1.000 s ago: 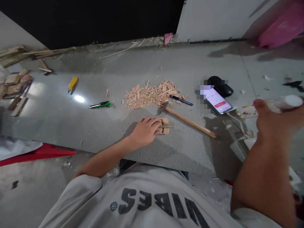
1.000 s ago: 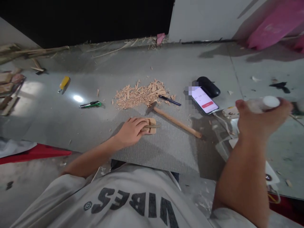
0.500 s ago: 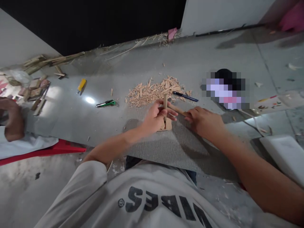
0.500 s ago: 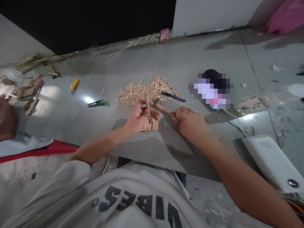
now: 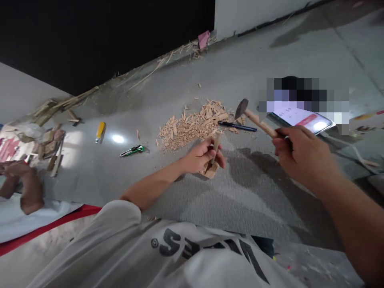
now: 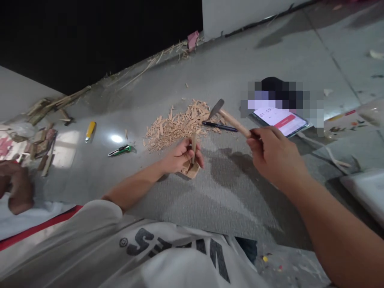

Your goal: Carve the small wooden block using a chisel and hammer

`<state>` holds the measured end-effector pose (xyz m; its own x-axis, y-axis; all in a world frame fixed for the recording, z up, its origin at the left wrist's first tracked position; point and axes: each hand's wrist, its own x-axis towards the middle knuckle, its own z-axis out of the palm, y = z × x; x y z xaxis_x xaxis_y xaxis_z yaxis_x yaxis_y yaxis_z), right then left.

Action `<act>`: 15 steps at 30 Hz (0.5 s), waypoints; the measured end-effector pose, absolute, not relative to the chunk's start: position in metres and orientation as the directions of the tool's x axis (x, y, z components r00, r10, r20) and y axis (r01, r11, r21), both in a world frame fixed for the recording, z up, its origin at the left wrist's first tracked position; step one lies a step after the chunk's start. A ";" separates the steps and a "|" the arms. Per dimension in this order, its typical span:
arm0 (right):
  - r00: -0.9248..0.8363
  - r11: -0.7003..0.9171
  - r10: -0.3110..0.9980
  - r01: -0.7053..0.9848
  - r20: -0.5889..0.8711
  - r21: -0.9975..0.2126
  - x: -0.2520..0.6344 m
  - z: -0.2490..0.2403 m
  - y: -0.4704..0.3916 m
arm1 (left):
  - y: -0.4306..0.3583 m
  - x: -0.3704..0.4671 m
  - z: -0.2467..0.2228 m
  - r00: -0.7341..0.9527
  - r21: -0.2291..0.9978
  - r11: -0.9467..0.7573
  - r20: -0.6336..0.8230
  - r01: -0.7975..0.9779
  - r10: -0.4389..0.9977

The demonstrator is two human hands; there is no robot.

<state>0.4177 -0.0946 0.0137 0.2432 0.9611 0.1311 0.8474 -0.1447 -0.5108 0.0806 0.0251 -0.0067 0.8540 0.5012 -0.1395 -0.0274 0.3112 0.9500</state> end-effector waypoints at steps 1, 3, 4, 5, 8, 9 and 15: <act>0.261 -0.167 0.959 0.838 0.113 -0.519 0.420 0.015 -0.094 | 0.024 0.080 -0.007 0.833 0.951 0.306 -0.136 -0.042 0.537; 0.292 -0.209 0.954 0.816 0.072 -0.539 0.422 0.018 -0.094 | 0.023 0.079 -0.006 0.804 0.954 0.292 -0.123 -0.065 0.582; 0.306 -0.228 0.950 0.805 0.055 -0.548 0.422 0.021 -0.094 | 0.022 0.078 -0.005 0.798 0.955 0.285 -0.112 -0.077 0.592; 0.321 -0.245 0.946 0.794 0.041 -0.556 0.422 0.023 -0.094 | 0.022 0.079 -0.004 0.793 0.956 0.277 -0.095 -0.096 0.602; 0.357 -0.284 0.934 0.770 0.017 -0.572 0.420 0.029 -0.094 | 0.016 0.082 0.001 0.739 0.957 0.250 -0.062 -0.146 0.671; 0.368 -0.292 0.930 0.762 0.015 -0.579 0.419 0.030 -0.095 | 0.012 0.085 0.002 0.705 0.959 0.239 -0.063 -0.154 0.707; 0.379 -0.270 0.925 0.704 0.026 -0.658 0.409 0.030 -0.096 | -0.011 0.101 0.002 0.460 0.971 0.204 -0.126 -0.124 0.879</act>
